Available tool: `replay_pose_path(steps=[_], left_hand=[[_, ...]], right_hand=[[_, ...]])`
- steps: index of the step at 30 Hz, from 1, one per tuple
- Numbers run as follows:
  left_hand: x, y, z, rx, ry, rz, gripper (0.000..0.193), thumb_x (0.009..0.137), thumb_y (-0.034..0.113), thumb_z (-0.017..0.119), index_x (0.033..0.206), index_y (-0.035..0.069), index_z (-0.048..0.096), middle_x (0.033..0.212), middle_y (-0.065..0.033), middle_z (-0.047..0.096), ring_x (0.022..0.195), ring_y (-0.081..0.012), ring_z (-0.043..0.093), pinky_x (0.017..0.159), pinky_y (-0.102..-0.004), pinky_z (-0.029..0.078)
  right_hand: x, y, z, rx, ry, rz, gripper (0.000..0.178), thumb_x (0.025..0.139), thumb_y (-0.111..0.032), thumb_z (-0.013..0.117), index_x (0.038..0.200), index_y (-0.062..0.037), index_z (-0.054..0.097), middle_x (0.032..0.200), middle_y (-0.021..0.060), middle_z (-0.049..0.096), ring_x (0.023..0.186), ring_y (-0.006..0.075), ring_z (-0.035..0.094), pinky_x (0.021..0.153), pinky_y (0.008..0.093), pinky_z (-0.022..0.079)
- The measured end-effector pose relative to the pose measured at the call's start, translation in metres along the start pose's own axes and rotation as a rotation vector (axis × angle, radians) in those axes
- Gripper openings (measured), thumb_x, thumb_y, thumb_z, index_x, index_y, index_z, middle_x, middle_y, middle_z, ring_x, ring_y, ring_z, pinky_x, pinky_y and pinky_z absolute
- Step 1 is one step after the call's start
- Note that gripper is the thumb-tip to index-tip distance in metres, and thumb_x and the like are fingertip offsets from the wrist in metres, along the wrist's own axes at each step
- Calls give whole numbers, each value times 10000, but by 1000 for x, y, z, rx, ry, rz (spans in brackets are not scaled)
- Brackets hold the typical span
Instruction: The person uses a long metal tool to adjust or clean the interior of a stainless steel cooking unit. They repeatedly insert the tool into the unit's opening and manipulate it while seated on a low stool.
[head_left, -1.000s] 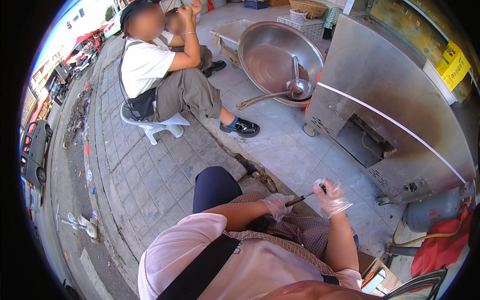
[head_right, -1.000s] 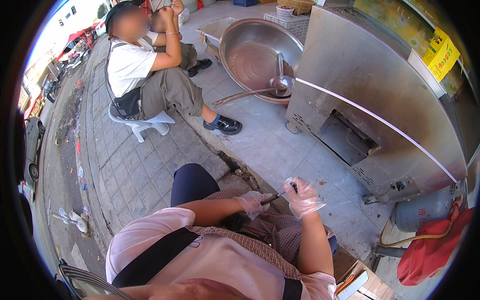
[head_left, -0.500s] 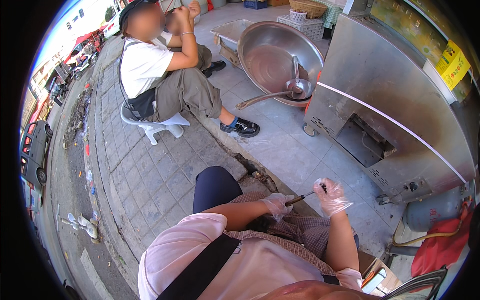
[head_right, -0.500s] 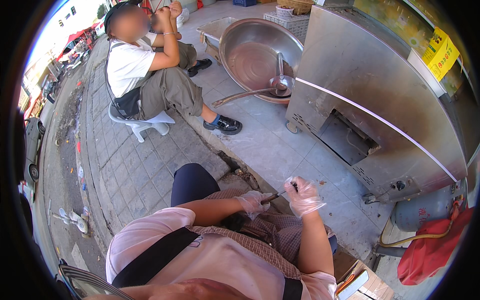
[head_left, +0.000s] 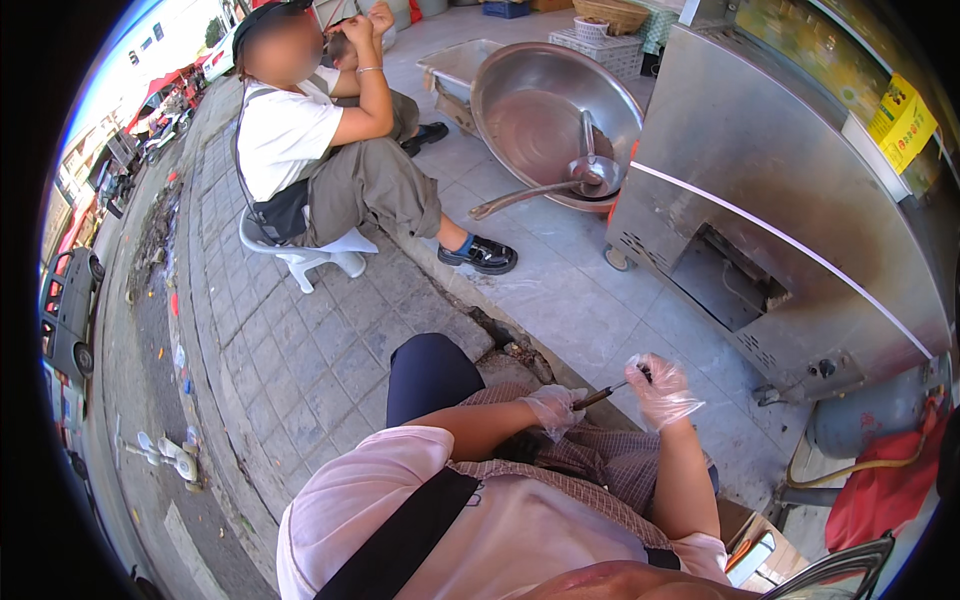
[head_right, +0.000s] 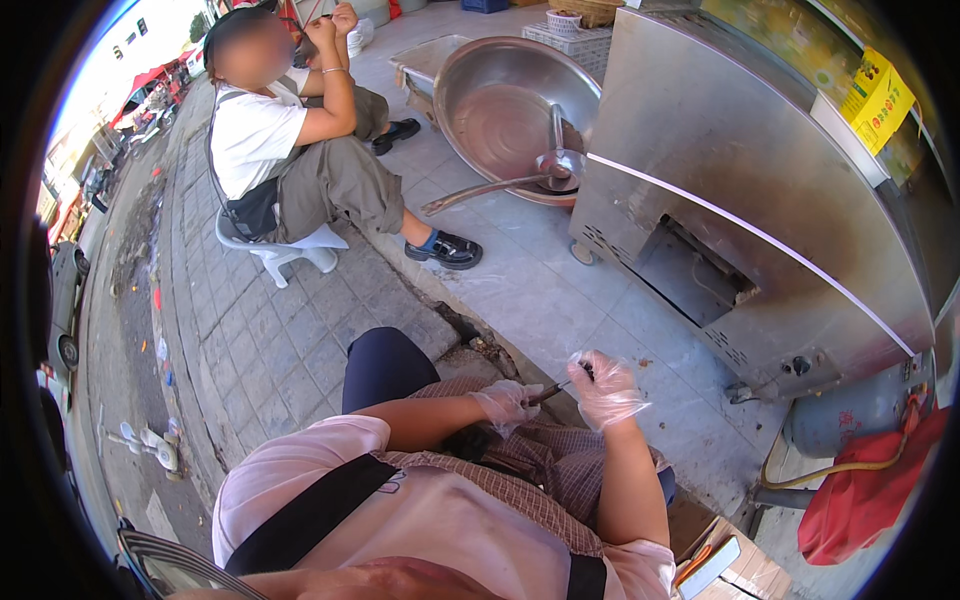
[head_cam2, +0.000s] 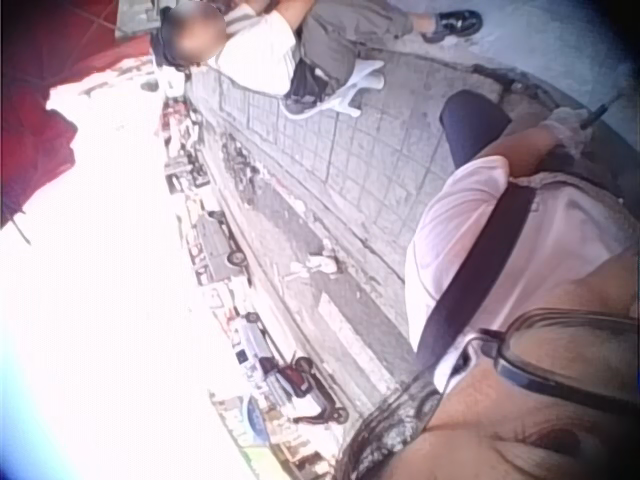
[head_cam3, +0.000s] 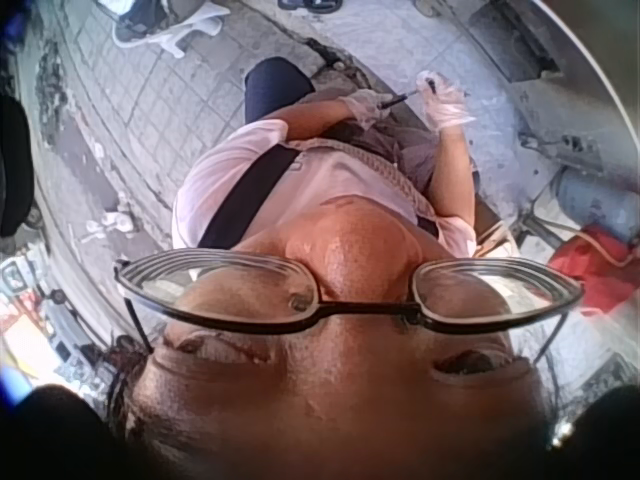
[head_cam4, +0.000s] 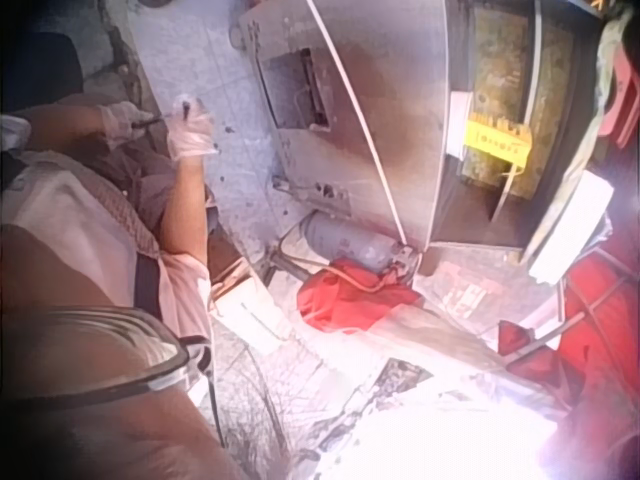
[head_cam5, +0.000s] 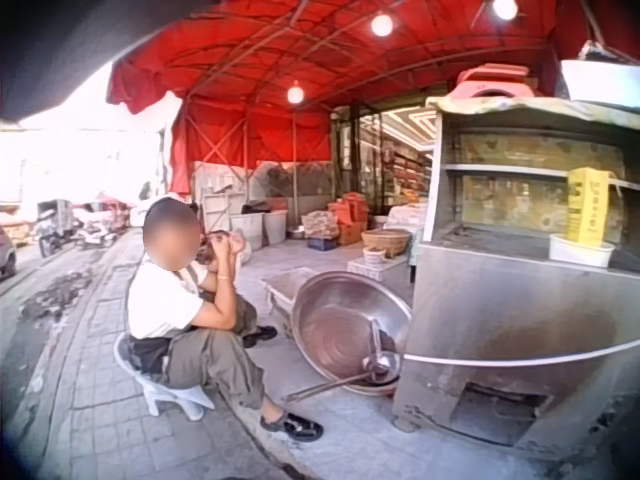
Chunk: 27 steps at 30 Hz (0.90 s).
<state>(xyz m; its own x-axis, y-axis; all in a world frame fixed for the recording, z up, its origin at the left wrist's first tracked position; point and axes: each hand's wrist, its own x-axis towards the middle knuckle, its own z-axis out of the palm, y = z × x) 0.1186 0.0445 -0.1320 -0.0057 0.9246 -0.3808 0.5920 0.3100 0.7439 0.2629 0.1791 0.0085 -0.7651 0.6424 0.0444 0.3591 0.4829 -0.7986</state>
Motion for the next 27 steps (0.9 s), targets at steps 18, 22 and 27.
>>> replay_pose_path(steps=[18,22,27], left_hand=[[19,-23,16,99,58,3,470,805,393,572,1166,93,601,944,-197,677,952,-368,636,829,-430,488],[22,-32,21,-128,30,-79,438,770,325,647,1123,68,627,906,-178,685,904,-320,663,803,-382,501],[22,-31,20,79,68,-21,485,790,398,612,1148,71,611,863,-159,694,865,-327,668,791,-399,507]], right_hand=[[5,-7,0,-181,-57,-22,306,854,-378,565,939,-100,657,842,171,659,805,354,634,742,436,496],[2,-4,-5,10,-28,-78,304,839,-347,591,930,-64,653,877,198,652,836,377,624,749,437,491],[5,-9,-7,-151,-47,-30,335,856,-355,559,911,-36,643,888,217,641,840,389,615,739,436,489]])
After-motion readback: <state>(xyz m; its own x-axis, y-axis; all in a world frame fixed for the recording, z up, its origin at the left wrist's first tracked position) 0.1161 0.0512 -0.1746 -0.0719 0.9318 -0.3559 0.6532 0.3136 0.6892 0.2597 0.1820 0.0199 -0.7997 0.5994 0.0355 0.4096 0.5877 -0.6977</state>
